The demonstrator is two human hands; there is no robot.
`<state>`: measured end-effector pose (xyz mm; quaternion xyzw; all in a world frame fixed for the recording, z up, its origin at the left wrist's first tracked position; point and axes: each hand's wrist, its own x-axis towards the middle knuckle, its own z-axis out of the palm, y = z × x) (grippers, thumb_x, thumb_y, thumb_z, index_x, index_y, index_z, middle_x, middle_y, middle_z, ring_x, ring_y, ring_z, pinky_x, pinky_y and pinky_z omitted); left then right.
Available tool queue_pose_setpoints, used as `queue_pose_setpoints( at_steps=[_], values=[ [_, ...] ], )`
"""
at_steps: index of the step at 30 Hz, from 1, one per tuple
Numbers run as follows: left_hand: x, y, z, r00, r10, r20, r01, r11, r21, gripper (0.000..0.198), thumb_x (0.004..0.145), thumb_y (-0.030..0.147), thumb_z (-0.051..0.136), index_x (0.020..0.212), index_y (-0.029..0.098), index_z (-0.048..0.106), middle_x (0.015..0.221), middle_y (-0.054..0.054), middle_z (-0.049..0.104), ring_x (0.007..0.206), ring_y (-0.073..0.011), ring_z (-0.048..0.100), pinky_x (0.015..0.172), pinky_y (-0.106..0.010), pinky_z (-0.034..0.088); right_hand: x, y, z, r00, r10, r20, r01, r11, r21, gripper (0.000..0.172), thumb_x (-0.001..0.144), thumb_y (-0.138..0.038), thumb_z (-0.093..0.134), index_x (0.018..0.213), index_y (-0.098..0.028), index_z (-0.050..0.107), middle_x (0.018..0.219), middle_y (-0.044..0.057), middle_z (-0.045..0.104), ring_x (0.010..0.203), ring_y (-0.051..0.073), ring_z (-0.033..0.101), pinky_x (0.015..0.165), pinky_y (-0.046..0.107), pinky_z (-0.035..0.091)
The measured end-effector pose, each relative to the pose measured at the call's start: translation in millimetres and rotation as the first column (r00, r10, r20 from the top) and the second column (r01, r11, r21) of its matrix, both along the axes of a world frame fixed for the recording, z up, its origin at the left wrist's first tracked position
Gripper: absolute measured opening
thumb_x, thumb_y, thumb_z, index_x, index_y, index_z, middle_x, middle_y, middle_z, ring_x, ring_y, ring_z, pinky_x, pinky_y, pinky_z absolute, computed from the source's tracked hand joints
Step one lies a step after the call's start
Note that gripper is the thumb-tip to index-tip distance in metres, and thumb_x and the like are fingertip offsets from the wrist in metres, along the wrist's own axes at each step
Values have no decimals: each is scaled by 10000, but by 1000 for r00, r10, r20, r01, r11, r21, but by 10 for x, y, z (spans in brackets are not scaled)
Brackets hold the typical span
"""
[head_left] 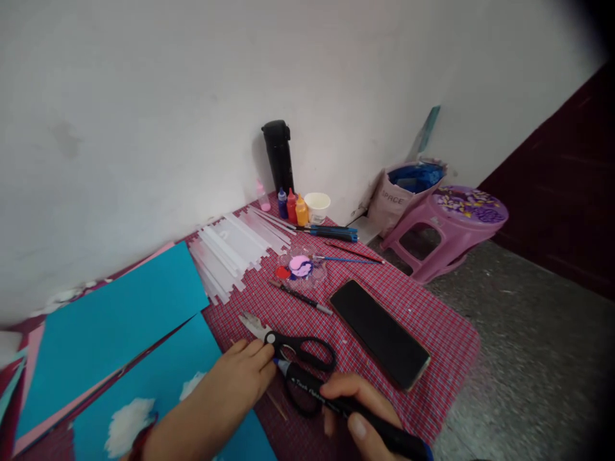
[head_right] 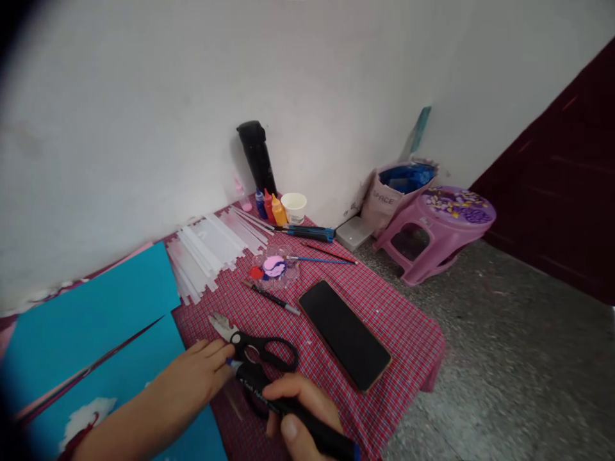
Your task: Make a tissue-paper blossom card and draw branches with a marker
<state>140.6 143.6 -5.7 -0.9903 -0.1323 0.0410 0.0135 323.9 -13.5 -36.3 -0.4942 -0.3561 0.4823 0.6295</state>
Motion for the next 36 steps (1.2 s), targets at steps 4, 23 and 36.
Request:
queue_pose_setpoints(
  at_steps=[4,23,36],
  values=[
    [-49,-29,41,999,-35,39,36,999,-8,253,833,11,450,857,209,607,842,-19,673,788,-215,615,795,-334,442,49,-15,24,1000,-1,28,0,1000,25,389,932,-588,519,1069,-268,693,726,26,676,655,177,606,636,309,440],
    [-992,-419,727,954,0,301,-4,1000,12,383,1028,462,319,964,162,548,680,-3,513,584,-167,476,552,-322,314,-42,681,422,160,262,952,-619,778,-109,430,887,-170,619,1309,-247,579,1067,97,728,1012,278,644,1039,515,368],
    [-1010,-619,640,918,118,378,-249,914,320,233,996,122,328,883,175,524,691,-12,542,605,-196,522,581,-336,363,-490,608,668,521,440,732,-719,688,98,643,934,-387,627,1480,-172,363,1028,77,699,931,200,643,885,359,502]
  ],
)
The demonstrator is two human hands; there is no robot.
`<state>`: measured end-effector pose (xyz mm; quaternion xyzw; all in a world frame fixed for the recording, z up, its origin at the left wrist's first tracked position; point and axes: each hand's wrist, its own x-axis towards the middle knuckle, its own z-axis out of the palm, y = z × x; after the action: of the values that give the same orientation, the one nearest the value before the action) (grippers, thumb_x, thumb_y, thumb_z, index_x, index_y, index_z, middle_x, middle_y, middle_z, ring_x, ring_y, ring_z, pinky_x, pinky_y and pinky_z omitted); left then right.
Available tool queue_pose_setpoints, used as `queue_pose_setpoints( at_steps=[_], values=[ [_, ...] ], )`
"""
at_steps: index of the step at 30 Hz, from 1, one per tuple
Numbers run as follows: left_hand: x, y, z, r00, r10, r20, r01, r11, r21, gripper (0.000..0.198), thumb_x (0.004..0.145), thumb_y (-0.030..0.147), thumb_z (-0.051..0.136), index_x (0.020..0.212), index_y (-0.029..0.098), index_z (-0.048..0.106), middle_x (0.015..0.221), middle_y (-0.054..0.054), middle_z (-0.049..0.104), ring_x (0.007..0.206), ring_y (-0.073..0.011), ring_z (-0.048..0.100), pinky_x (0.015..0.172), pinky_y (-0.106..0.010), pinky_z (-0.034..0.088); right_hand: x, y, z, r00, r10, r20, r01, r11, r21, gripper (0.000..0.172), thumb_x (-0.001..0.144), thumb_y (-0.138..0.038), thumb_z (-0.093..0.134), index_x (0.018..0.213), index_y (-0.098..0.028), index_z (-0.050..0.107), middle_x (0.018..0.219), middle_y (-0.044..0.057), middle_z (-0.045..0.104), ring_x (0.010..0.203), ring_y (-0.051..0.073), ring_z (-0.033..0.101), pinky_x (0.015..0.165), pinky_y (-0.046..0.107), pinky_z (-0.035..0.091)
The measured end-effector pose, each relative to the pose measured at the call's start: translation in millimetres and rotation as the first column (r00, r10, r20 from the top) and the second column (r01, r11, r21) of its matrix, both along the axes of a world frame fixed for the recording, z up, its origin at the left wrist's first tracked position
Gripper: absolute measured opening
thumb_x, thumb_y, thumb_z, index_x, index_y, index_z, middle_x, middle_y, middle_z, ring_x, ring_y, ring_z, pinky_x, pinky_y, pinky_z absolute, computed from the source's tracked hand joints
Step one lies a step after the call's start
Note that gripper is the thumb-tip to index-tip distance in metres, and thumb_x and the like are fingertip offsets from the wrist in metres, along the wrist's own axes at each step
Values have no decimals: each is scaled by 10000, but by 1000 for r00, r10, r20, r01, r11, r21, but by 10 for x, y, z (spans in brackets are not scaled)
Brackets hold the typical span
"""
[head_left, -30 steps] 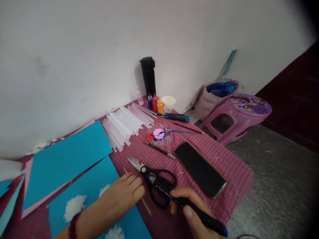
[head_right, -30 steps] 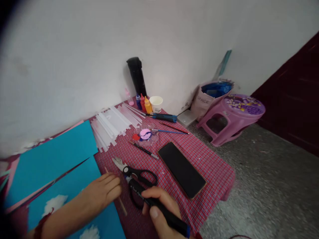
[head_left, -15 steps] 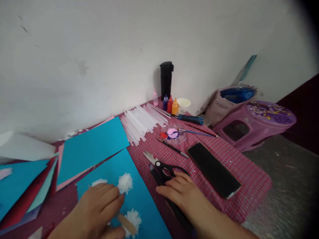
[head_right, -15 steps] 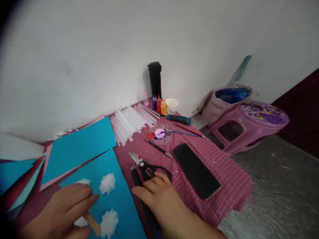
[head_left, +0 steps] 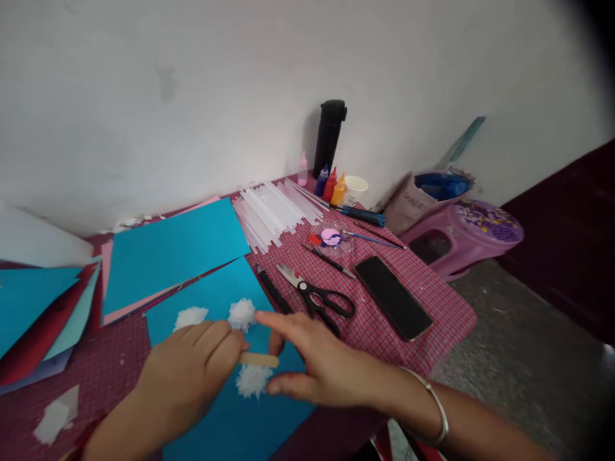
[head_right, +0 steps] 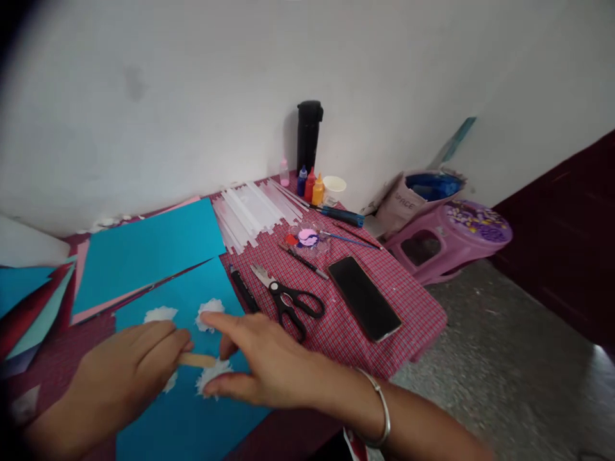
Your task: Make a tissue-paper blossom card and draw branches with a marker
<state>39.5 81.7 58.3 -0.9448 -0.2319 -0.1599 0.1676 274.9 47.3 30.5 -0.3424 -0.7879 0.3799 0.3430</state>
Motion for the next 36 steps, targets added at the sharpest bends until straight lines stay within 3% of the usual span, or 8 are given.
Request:
queue_pose_setpoints(
  at_steps=[4,8,10,12,17,23,29,36],
  values=[
    [311,114,-191,992,-88,-86,78,991,-104,258,931,61,301,844,206,496,714,-21,554,622,-222,536,597,-356,393,-68,-281,-102,910,-179,-374,85,963,-254,315,1020,-258,398,1301,-222,534,711,-32,580,600,111,554,566,213,460],
    [255,442,-73,995,67,-77,-75,991,-108,142,938,139,435,952,185,568,856,-60,637,815,-269,599,775,-416,450,142,-292,-347,790,-528,-311,389,824,-413,206,995,-213,430,1090,-237,612,617,-69,512,525,96,486,508,195,404],
    [141,504,137,982,187,29,-181,975,-130,202,989,287,430,1057,159,571,982,-103,654,905,-287,608,785,-412,453,270,-211,-440,759,-610,-226,515,776,-364,206,989,-214,436,1094,-235,612,664,-50,561,558,107,519,542,215,430],
    [69,434,366,905,348,244,-221,875,-431,223,998,368,439,947,214,592,943,-25,650,853,-202,615,720,-312,448,345,-91,-490,789,-602,-124,558,786,-267,254,985,-191,405,1141,-227,602,746,-16,629,628,125,577,610,246,473],
    [171,103,605,858,315,406,29,759,-650,309,1006,256,382,734,225,527,679,34,561,667,-110,583,584,-228,425,255,198,-411,832,-455,318,465,884,50,438,922,-109,437,1342,-193,531,1253,116,662,1127,232,608,1000,434,442],
    [319,68,327,840,311,445,42,780,-624,447,926,166,514,565,181,251,541,64,264,480,-70,309,490,-238,274,-73,281,-286,633,-350,691,320,931,178,320,939,-234,524,1244,-196,610,1187,129,669,1068,285,617,940,439,463],
    [416,-105,-55,812,404,422,-26,747,-664,382,911,165,492,603,196,270,514,96,302,443,-53,290,445,-186,262,-267,385,-311,594,-341,728,349,925,148,343,964,-175,404,1268,-180,562,1100,169,682,935,301,685,795,434,523],
    [326,-202,-143,878,363,311,47,582,-812,283,986,298,396,734,204,483,518,92,412,419,-70,391,415,-179,316,-88,206,-89,818,-353,454,410,911,-31,526,874,-171,502,1395,-175,429,1184,109,684,946,225,683,823,344,530]
  ],
)
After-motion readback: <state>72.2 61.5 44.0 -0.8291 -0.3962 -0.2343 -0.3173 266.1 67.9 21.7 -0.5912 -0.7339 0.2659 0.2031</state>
